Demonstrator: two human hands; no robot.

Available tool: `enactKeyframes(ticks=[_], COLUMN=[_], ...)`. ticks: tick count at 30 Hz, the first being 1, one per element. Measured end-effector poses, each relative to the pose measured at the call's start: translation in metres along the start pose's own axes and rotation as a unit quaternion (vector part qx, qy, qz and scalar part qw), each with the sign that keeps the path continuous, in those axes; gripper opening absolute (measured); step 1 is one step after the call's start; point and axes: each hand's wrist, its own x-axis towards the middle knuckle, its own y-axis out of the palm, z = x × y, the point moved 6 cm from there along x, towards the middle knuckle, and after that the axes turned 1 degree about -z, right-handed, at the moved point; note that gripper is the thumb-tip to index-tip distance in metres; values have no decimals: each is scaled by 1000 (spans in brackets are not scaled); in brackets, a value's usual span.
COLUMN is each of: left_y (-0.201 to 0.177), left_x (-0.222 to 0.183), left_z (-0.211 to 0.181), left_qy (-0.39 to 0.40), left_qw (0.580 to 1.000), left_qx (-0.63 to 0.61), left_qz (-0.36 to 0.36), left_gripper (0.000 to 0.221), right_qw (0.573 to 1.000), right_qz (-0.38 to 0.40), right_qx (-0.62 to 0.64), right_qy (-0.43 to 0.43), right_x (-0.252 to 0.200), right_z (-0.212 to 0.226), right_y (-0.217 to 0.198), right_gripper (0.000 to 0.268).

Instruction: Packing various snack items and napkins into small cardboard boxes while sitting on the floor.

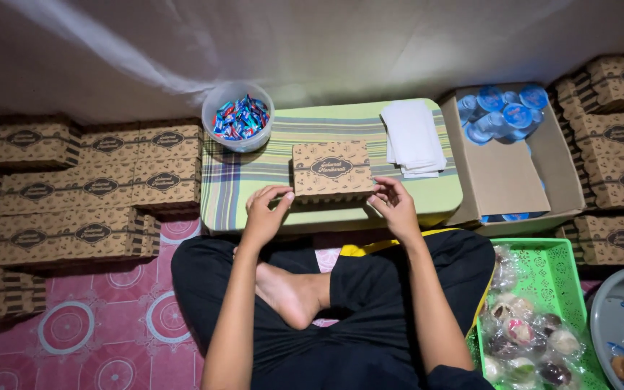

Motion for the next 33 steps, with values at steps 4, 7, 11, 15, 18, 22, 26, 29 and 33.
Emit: enactKeyframes(ticks=[4,7,11,15,18,22,26,29,33], left_y=[-6,-10,-21,-31,-45,-44,-40,-21,4], left_x=[-12,-6,8,40,62,77,67,55,42], left_z=[-29,-34,-58,-71,-93,-100,-117,-111,-88], left_qy=[-66,-69,-33,55,117,135,97,108,177], left_qw=[974,953,936,940,951,954,990,994,978], left_qx=[-216,-294,-350,-335,-285,-266,-99,-23,110], left_qz=[29,11,19,18,5,-3,0,25,17], left_gripper=[30,28,35,37,36,43,63,70,77], right_qw=[1000,1000,1000,1000,1000,1000,1000,1000,999], right_qz=[1,0,4,6,1,-2,2,-2,-8], right_qx=[13,12,8,-5,-11,-10,-12,-16,-32], right_qy=[9,7,11,14,20,25,23,11,1], right_x=[0,0,1,0,-1,0,1,1,2], right_z=[-2,-7,-9,-8,-1,1,2,12,15], right_y=[-4,-5,-4,-4,-3,-2,1,3,-1], right_gripper=[52,52,51,50,48,47,57,66,56])
